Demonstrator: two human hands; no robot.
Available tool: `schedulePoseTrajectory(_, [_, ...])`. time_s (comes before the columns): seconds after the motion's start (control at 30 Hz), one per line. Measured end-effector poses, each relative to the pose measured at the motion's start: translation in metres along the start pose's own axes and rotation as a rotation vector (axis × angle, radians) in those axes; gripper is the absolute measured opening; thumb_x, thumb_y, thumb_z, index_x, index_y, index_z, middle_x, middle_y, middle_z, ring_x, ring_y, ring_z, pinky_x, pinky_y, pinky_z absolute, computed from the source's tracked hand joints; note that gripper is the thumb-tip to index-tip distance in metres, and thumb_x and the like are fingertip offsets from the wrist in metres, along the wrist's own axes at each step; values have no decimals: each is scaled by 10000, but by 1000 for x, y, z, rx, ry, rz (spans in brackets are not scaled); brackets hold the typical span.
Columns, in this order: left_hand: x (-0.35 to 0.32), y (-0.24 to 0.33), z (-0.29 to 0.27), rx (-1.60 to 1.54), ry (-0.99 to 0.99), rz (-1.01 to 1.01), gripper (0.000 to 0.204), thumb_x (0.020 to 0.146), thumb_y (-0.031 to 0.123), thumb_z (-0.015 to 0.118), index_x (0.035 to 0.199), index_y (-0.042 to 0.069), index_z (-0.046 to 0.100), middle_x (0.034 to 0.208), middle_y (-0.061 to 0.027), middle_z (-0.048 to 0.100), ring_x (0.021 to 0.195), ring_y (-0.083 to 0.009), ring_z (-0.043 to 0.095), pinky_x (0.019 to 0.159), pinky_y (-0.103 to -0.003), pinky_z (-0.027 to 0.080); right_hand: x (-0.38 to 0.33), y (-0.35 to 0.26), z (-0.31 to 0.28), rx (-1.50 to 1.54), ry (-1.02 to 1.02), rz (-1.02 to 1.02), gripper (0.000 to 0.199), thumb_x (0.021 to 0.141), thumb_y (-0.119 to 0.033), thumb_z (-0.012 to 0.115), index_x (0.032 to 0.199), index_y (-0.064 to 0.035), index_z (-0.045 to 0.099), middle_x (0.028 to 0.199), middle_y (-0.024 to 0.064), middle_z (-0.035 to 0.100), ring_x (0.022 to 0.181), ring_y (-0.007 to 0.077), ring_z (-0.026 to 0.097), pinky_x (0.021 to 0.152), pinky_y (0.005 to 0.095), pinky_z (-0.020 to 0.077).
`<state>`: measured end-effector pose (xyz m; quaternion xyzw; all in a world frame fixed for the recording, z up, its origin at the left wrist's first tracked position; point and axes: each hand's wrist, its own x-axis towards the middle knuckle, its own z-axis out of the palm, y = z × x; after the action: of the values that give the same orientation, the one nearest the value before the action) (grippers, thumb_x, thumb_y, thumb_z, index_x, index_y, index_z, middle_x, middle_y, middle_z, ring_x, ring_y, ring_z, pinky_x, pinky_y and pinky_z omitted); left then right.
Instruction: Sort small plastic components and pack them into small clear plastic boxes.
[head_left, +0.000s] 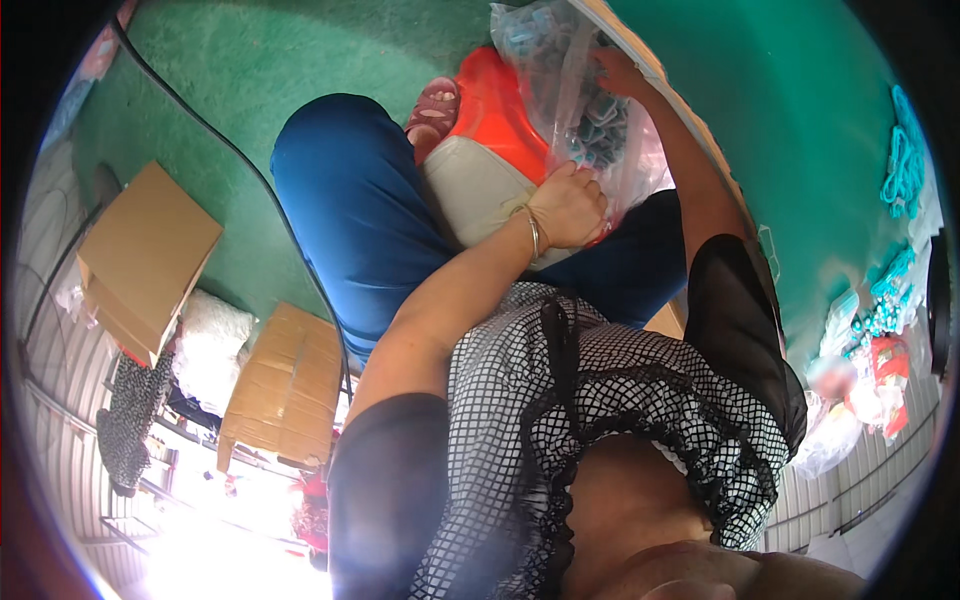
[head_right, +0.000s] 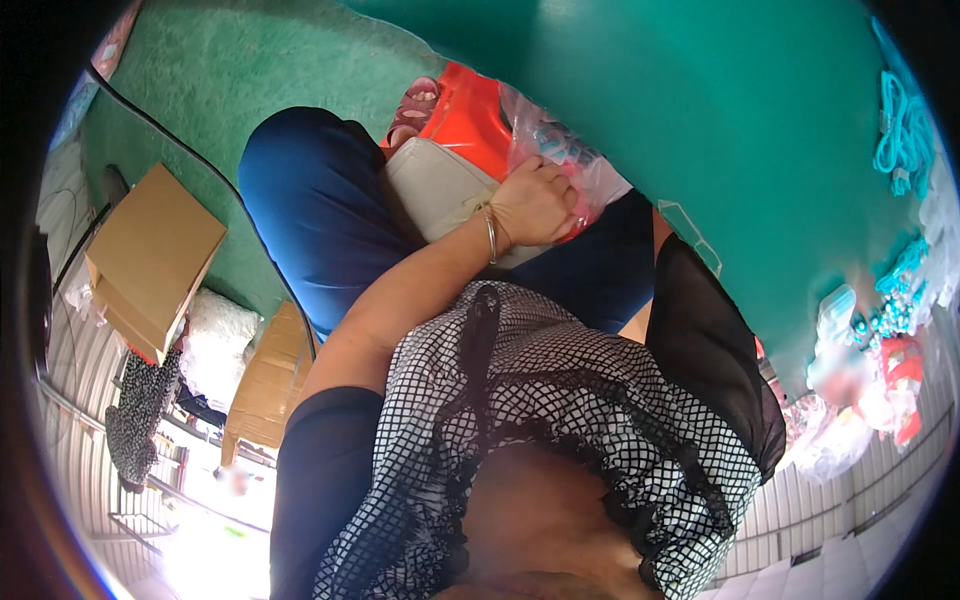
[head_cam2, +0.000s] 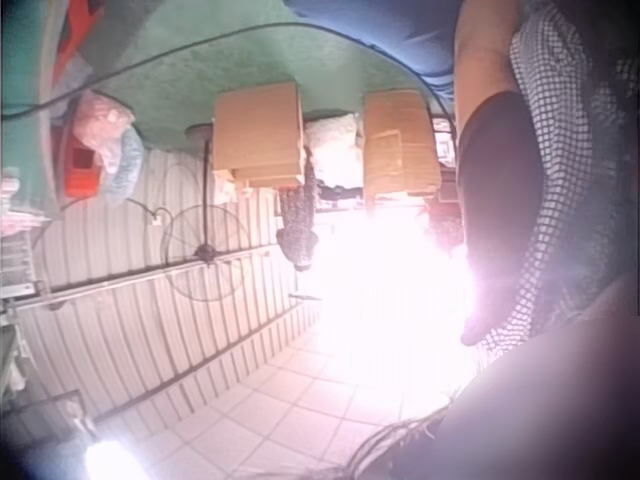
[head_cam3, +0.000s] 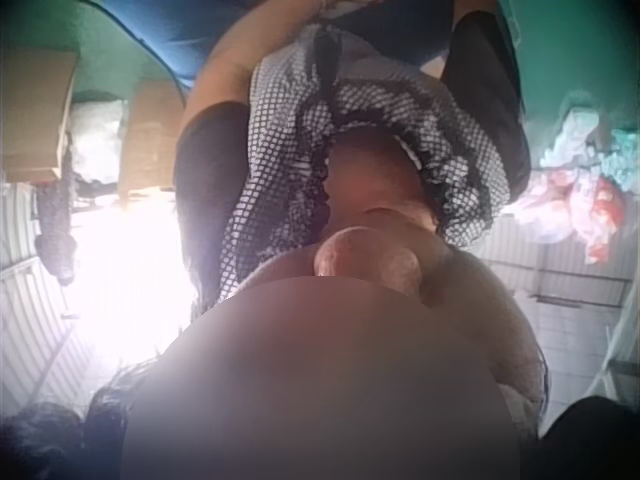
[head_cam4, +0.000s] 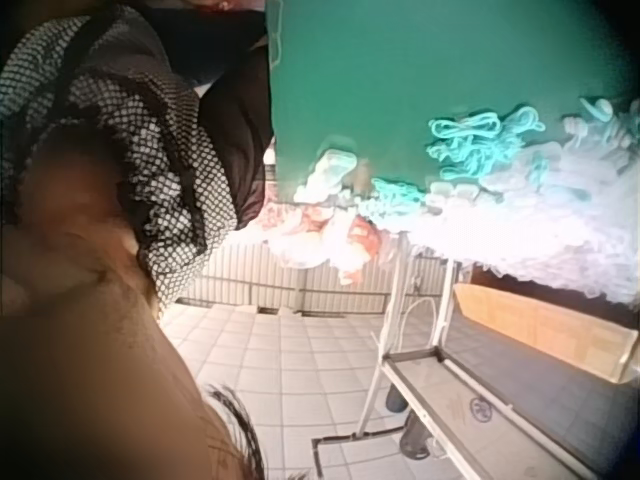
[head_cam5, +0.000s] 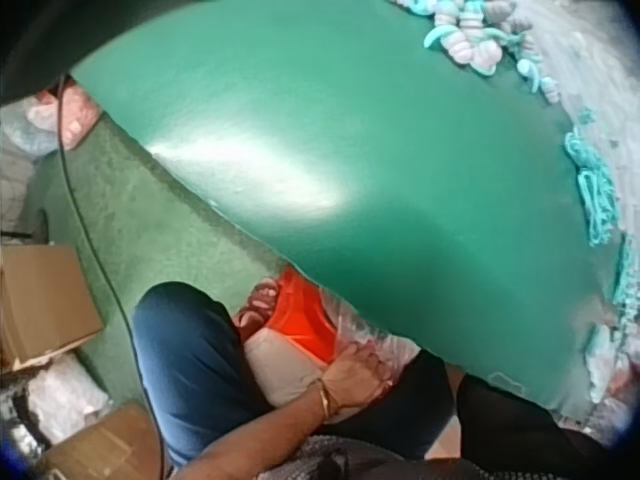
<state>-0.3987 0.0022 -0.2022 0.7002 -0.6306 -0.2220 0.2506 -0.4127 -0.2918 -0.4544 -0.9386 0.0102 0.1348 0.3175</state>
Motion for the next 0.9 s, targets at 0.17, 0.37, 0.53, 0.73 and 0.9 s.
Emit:
schedulePoseTrajectory(0.17, [3, -1, 1, 7, -11, 12, 293, 759, 376, 623, 767, 83, 648, 777, -46, 626, 809, -207, 585, 779, -368, 404, -5, 25, 13, 76, -15, 16, 455, 731, -140, 665, 1166, -43, 572, 962, 149, 617, 913, 288, 618, 801, 396, 493])
schedulePoseTrajectory(0.37, [16, 3, 4, 12, 26, 48, 304, 771, 387, 620, 770, 84, 647, 778, -44, 624, 800, -206, 581, 777, -366, 406, -18, 54, -21, -41, -229, 215, 350, 729, -156, 665, 1052, -55, 578, 865, 91, 577, 775, 191, 557, 694, 346, 459])
schedulePoseTrajectory(0.53, [-2, -3, 1, 23, -33, 7, 308, 777, 391, 617, 780, 85, 649, 781, -43, 623, 808, -206, 584, 784, -366, 405, -6, -53, -41, 56, -347, 241, 289, 744, -179, 656, 1000, -62, 591, 837, 74, 569, 753, 169, 539, 674, 325, 443])
schedulePoseTrajectory(0.73, [8, -8, 4, -15, -67, 34, 301, 778, 388, 622, 797, 88, 654, 812, -47, 628, 827, -209, 587, 785, -369, 405, -24, -104, -76, 174, -363, 319, 274, 752, -192, 649, 988, -57, 608, 834, 76, 586, 775, 169, 556, 703, 312, 451])
schedulePoseTrajectory(0.9, [5, -21, 0, -77, -23, 56, 286, 788, 340, 628, 898, 82, 687, 864, -78, 641, 876, -236, 601, 801, -385, 433, -51, -143, -108, 273, -288, 398, 266, 759, -203, 643, 978, -53, 621, 832, 77, 599, 794, 168, 570, 726, 302, 458])
